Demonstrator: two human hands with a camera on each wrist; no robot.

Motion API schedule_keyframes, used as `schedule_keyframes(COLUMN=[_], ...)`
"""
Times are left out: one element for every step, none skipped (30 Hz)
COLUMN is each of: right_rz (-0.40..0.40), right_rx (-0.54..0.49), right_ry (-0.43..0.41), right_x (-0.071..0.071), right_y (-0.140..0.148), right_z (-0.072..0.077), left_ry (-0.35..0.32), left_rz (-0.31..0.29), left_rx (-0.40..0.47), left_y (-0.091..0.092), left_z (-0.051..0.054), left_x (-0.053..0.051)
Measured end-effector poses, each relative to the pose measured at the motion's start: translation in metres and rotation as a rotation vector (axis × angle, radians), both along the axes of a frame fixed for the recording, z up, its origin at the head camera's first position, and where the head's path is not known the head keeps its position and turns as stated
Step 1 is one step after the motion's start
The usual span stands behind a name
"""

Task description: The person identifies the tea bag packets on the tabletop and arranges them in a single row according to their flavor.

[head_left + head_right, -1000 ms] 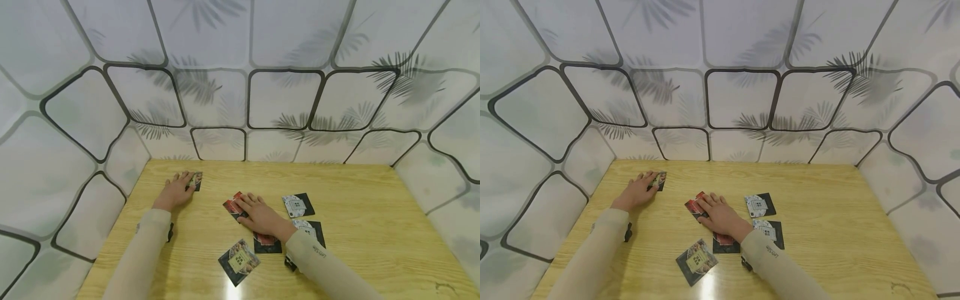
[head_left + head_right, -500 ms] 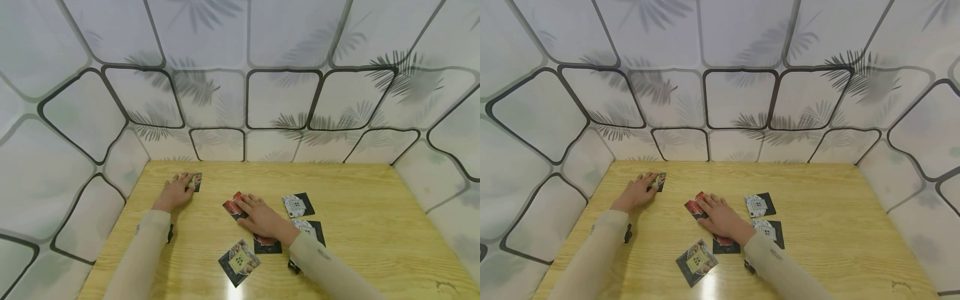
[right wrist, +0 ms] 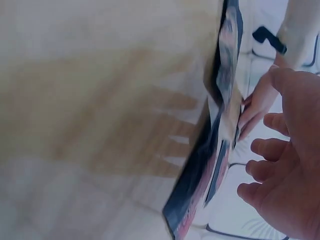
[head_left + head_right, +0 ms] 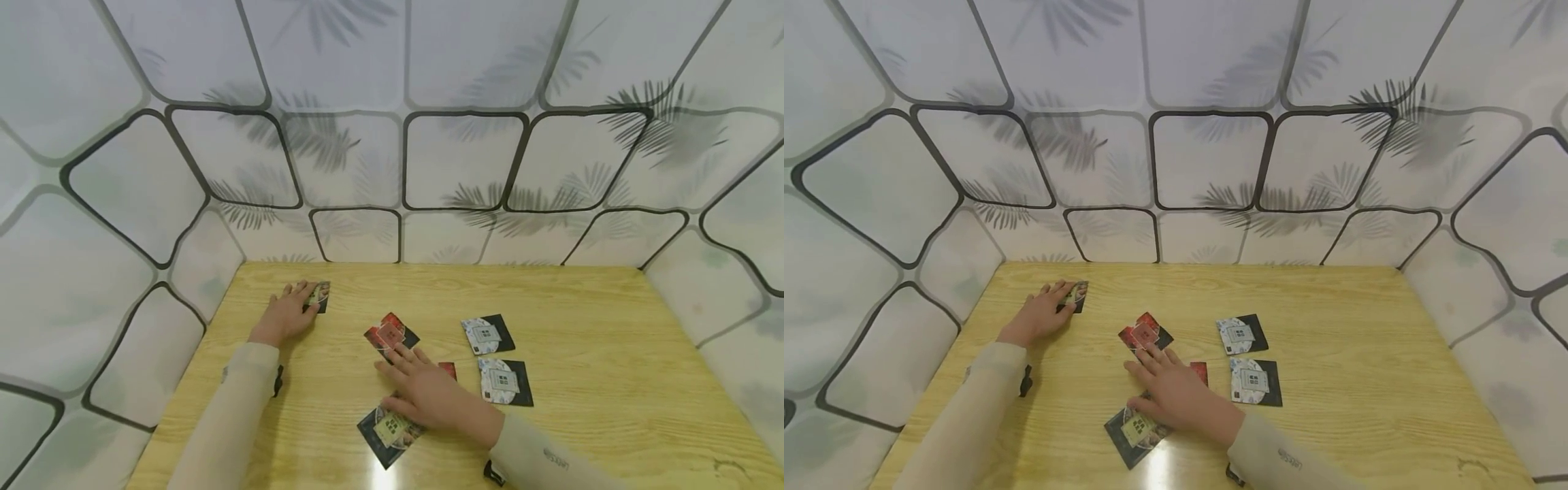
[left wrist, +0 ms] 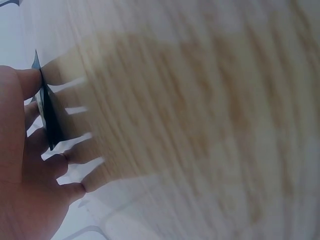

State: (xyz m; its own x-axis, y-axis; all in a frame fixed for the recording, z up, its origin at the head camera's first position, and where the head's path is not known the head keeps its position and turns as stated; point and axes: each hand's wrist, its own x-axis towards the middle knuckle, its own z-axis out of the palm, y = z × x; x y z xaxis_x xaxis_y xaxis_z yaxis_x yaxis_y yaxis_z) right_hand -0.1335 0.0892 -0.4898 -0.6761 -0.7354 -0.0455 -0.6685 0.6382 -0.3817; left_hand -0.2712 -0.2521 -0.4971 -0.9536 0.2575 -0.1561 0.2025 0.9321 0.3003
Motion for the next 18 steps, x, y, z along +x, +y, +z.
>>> schedule_keyframes(right_rz=[0.002, 0.007, 0.011, 0.014, 0.016, 0.017, 0.017, 0.019, 0.018, 0.02, 0.018, 0.018, 0.019, 0.021, 0.021, 0.023, 0.024, 0.028], right_rx=[0.005, 0.01, 0.015, 0.02, 0.023, 0.028, 0.03, 0.031, 0.033, 0.031, 0.034, 0.039, 0.042, 0.047, 0.052, 0.054, 0.059, 0.064], right_ry=[-0.001, 0.008, 0.017, 0.032, 0.046, 0.055, 0.063, 0.067, 0.064, 0.059, 0.053, 0.049, 0.049, 0.049, 0.05, 0.052, 0.051, 0.053], right_x=[0.004, 0.007, 0.01, 0.013, 0.015, 0.018, 0.02, 0.022, 0.024, 0.026, 0.028, 0.03, 0.031, 0.033, 0.034, 0.036, 0.037, 0.038], right_y=[0.001, 0.001, 0.002, 0.003, 0.004, 0.005, 0.006, 0.007, 0.008, 0.009, 0.009, 0.009, 0.009, 0.009, 0.009, 0.009, 0.008, 0.008], right_z=[0.0, 0.0, 0.0, -0.001, -0.001, -0.001, 0.0, 0.0, 0.0, 0.0, 0.001, 0.001, 0.001, 0.0, 0.0, 0.0, 0.0, -0.001], left_ry=[0.002, 0.005, 0.008, 0.009, 0.012, 0.016, 0.018, 0.02, 0.02, 0.019, 0.018, 0.015, 0.012, 0.01, 0.007, 0.004, 0.001, -0.002], left_rz=[-0.001, -0.003, -0.003, -0.002, -0.002, -0.003, -0.005, -0.007, -0.008, -0.008, -0.009, -0.008, -0.007, -0.006, -0.004, -0.001, 0.001, 0.004], left_rx=[-0.002, 0.001, 0.003, 0.006, 0.007, 0.005, 0.002, 0.001, -0.002, -0.004, -0.008, -0.009, -0.01, -0.01, -0.011, -0.011, -0.01, -0.009], left_y=[0.001, 0.001, 0.002, 0.003, 0.003, 0.004, 0.004, 0.004, 0.004, 0.004, 0.004, 0.004, 0.004, 0.004, 0.004, 0.004, 0.004, 0.004], left_z=[0.0, 0.001, 0.002, 0.003, 0.003, 0.004, 0.004, 0.005, 0.005, 0.005, 0.005, 0.005, 0.005, 0.005, 0.005, 0.004, 0.004, 0.004], left_x=[0.0, -0.001, -0.001, -0.002, -0.002, -0.003, -0.003, -0.003, -0.003, -0.003, -0.002, -0.002, -0.001, -0.001, 0.0, 0.001, 0.001, 0.002])
